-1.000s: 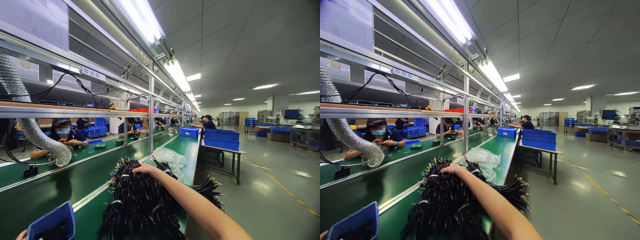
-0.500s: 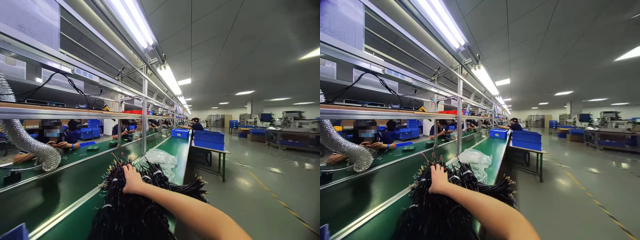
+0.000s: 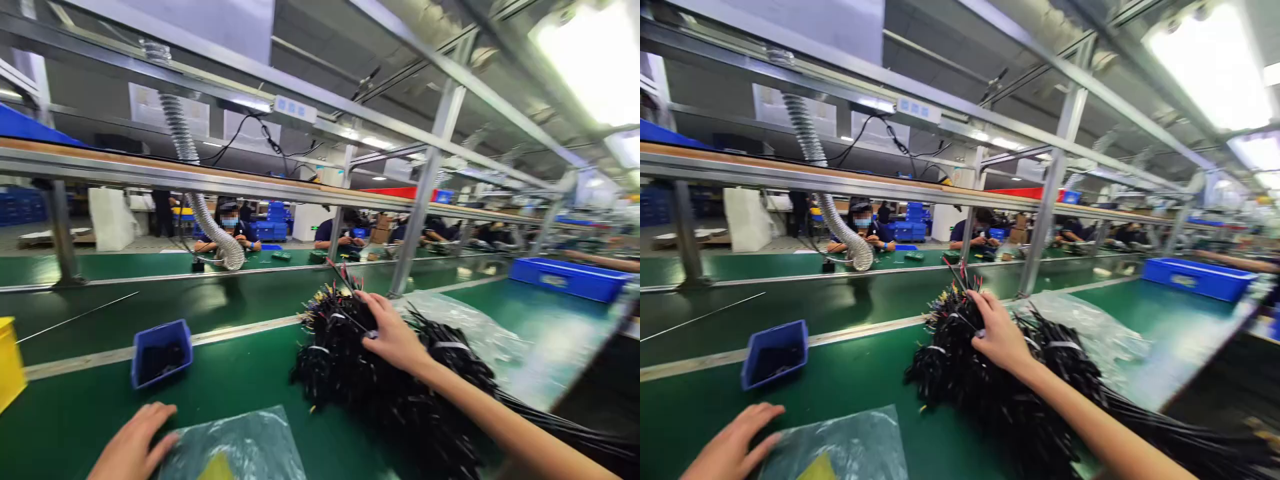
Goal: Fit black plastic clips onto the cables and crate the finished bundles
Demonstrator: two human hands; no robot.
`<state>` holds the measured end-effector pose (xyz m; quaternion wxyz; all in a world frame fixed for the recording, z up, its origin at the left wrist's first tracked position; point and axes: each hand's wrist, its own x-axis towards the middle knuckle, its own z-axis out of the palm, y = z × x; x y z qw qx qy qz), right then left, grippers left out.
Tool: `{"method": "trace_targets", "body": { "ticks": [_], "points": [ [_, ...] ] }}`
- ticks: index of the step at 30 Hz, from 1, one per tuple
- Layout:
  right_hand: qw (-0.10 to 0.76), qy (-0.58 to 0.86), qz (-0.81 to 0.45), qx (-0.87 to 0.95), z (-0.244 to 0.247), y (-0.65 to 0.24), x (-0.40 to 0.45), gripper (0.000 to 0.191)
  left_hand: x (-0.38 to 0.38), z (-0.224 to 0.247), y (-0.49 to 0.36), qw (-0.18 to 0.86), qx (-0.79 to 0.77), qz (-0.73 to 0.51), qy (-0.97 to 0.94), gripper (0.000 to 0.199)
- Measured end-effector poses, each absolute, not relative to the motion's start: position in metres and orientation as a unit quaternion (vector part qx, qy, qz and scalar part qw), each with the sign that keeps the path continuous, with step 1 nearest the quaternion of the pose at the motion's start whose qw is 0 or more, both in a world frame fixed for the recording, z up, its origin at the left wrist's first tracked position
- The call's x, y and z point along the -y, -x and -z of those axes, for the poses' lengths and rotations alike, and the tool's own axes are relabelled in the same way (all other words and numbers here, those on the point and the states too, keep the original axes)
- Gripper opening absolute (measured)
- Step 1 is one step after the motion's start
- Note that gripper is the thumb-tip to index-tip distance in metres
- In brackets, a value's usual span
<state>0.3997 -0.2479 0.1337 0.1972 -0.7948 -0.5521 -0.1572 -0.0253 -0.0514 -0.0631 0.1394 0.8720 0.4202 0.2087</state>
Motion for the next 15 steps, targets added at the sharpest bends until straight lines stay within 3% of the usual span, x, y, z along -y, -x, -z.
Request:
{"method": "trace_targets", "body": {
  "ticks": [3,8,15],
  "points": [
    [0.23,0.705,0.215,0.635,-0.15,-0.375,0.251,0.074,0.077,0.046,0.016,0.203,-0.421,-0.12,-0.876,0.038],
    [0.255,0.563,0.163,0.769,-0.163,-0.322,0.231,0.074,0.087,0.033,0.001,0.206,-0.421,-0.111,-0.876,0.01],
    [0.078,0.434,0.033,0.897,-0.146,-0.28,0.195,0.09,0.065,0.027,0.035,0.213,-0.47,-0.147,-0.844,0.013]
  ]
}}
